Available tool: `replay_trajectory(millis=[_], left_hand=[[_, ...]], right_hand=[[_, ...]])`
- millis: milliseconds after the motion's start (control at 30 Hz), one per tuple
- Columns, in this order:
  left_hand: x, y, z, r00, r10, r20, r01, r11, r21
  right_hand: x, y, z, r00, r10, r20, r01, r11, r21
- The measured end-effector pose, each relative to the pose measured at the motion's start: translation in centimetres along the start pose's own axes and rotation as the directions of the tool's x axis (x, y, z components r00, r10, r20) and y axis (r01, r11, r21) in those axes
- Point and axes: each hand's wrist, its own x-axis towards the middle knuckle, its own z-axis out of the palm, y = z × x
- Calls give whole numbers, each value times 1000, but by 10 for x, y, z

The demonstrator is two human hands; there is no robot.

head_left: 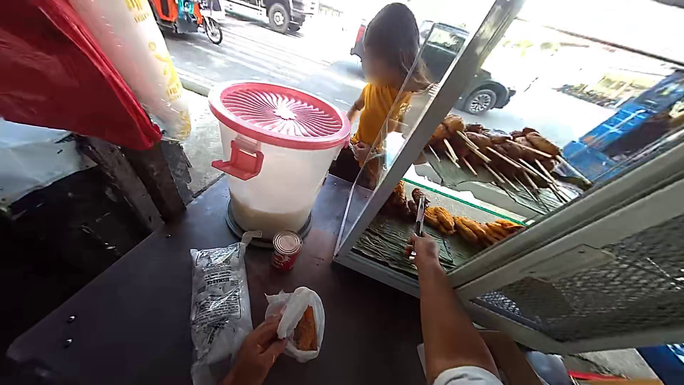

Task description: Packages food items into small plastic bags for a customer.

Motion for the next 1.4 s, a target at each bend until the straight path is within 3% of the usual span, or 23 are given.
replay_trajectory(millis=[300, 600, 900, 1133, 1300, 1400], left_hand=[[-1, -2, 2, 999, -47, 12, 48, 998, -49], [0, 4, -1, 997, -54, 58, 57, 998, -42], [2, 8, -4, 986, -84, 141, 81, 996, 31], [7, 32, 0, 969, -199, 145, 208, 977, -50], [35, 73, 13, 919, -290, 265, 236, 947, 217], [38, 77, 21, 895, -378, 237, 372, 925, 70]], right_hand=[[-63, -17, -15, 999, -44, 18, 38, 957, 286], [-198, 22, -54, 995, -57, 83, 26, 943, 332], [-313, 41, -110, 930, -328, 164, 231, 871, 434], [-355, 50, -120, 900, -395, 184, 301, 869, 392], [-378, 77, -123, 909, -317, 271, 233, 925, 301], [-387, 94, -124, 911, -261, 318, 191, 953, 235]])
